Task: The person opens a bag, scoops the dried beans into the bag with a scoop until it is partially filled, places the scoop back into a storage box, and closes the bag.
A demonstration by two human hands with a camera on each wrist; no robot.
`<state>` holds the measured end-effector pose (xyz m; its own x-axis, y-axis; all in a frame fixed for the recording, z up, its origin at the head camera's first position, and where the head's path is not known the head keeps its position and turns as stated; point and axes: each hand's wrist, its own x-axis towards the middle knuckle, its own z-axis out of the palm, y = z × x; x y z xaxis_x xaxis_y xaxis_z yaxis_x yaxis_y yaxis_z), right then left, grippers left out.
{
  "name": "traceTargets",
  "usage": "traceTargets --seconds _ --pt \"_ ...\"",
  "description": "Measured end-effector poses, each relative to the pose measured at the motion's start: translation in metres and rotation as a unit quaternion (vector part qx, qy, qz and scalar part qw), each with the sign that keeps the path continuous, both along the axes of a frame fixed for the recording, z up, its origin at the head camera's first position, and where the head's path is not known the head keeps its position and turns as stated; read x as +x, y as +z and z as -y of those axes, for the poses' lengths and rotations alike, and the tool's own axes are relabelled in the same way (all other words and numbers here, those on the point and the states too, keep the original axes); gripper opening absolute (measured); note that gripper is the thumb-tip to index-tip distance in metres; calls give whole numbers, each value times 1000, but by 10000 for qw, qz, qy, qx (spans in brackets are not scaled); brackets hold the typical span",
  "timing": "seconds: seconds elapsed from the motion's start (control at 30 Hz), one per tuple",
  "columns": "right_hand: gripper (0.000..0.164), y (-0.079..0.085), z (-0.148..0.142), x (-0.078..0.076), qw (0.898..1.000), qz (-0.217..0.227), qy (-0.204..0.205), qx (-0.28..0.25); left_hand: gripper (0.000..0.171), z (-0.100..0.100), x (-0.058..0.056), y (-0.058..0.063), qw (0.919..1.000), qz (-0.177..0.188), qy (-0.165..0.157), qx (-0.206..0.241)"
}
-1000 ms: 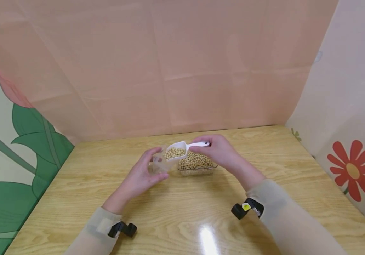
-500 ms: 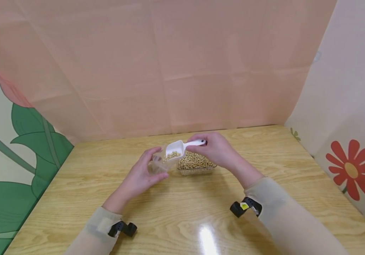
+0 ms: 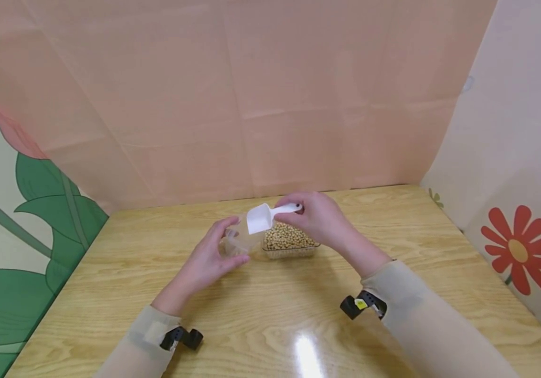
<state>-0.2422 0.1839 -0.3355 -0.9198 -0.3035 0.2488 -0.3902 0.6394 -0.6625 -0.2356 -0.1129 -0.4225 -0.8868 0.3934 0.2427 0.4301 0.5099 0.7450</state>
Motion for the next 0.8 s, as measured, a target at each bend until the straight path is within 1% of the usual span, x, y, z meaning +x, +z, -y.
traceTargets --seconds 0.23,0.37,0.47,0.6,0.8 --pt "29 1 -9 1 9993 174 -71 -309 93 1 -1 1 10000 -37 34 45" --pt "32 1 -16 3 9975 342 -181 -592 96 4 -2 4 9999 2 108 89" --pt "34 1 -22 4 9961 433 -305 -710 97 6 -2 6 9998 19 154 147" --pt "36 -2 -30 5 9948 474 -495 -757 95 7 -1 8 9997 4 163 155" --pt "37 -8 -43 7 9936 509 -660 -758 94 8 -1 10 9999 -16 123 106"
